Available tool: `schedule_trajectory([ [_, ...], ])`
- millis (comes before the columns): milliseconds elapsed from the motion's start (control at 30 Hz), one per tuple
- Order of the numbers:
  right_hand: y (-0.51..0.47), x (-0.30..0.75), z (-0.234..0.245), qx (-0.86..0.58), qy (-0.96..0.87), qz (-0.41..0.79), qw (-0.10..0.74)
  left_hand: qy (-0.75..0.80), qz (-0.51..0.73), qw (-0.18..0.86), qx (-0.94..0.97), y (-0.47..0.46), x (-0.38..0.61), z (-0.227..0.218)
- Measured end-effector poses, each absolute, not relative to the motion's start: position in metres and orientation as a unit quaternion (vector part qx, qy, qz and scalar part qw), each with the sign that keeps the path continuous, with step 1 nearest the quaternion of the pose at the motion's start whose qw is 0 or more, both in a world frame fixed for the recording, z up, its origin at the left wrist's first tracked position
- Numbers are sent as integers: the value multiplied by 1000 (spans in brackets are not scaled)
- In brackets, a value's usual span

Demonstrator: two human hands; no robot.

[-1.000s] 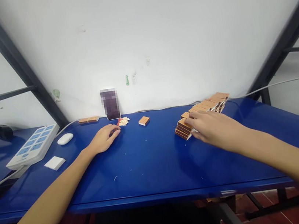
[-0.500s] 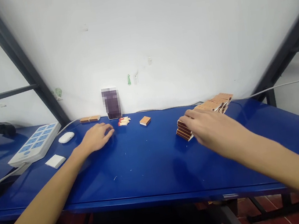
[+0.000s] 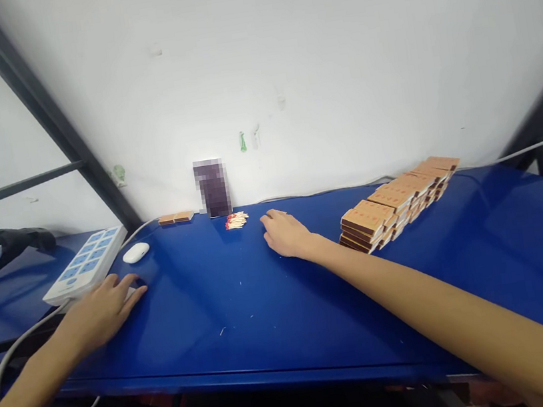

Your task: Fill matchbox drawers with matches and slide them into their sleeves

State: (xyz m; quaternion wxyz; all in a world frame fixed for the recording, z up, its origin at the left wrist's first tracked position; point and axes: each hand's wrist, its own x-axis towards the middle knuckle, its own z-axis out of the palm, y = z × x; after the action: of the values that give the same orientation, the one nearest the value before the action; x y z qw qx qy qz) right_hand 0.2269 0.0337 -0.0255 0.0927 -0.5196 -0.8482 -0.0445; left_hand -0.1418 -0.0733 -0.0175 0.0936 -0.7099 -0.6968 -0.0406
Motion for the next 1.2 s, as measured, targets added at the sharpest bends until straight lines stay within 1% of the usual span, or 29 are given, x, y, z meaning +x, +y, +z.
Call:
schedule_trajectory([
  [67, 40, 219, -26, -530, -842, -49, 82, -659, -51, 75, -747, -70, -133, -16],
  [133, 42, 211, -27, -540, -834, -76, 83, -603, -100, -5, -792, -62, -113, -7],
  [233, 46, 201, -26, -534, -830, -117, 113, -503, -184, -122, -836, -41, -69, 8],
  [333, 57, 191, -25, -498, -853, -87, 129, -419, -254, -268, -830, -14, -24, 13],
  [400, 70, 186, -23, -484, -865, -41, 127, -379, -256, -345, -820, 1, 0, 9],
  [433, 77, 183, -22, -480, -868, -17, 126, -362, -255, -349, -826, 7, 8, 6],
  [500, 92, 180, -19, -486, -864, 23, 127, -361, -268, -310, -838, 15, 15, -3],
  [667, 123, 174, -15, -485, -864, 57, 124, -413, -288, -270, -820, 20, -3, -22],
  [833, 123, 172, -23, -485, -863, 71, 126, -426, -245, -171, -854, 14, -11, -23],
  [900, 119, 172, -26, -483, -863, 68, 133, -413, -229, -153, -868, 11, -8, -22],
  [967, 117, 173, -27, -481, -863, 64, 143, -405, -230, -160, -870, 9, -5, -21],
  [1100, 117, 171, -26, -475, -863, 61, 160, -403, -274, -205, -849, 11, -7, -21],
  [1200, 116, 168, -28, -467, -867, 65, 160, -420, -299, -217, -829, 16, -12, -23],
])
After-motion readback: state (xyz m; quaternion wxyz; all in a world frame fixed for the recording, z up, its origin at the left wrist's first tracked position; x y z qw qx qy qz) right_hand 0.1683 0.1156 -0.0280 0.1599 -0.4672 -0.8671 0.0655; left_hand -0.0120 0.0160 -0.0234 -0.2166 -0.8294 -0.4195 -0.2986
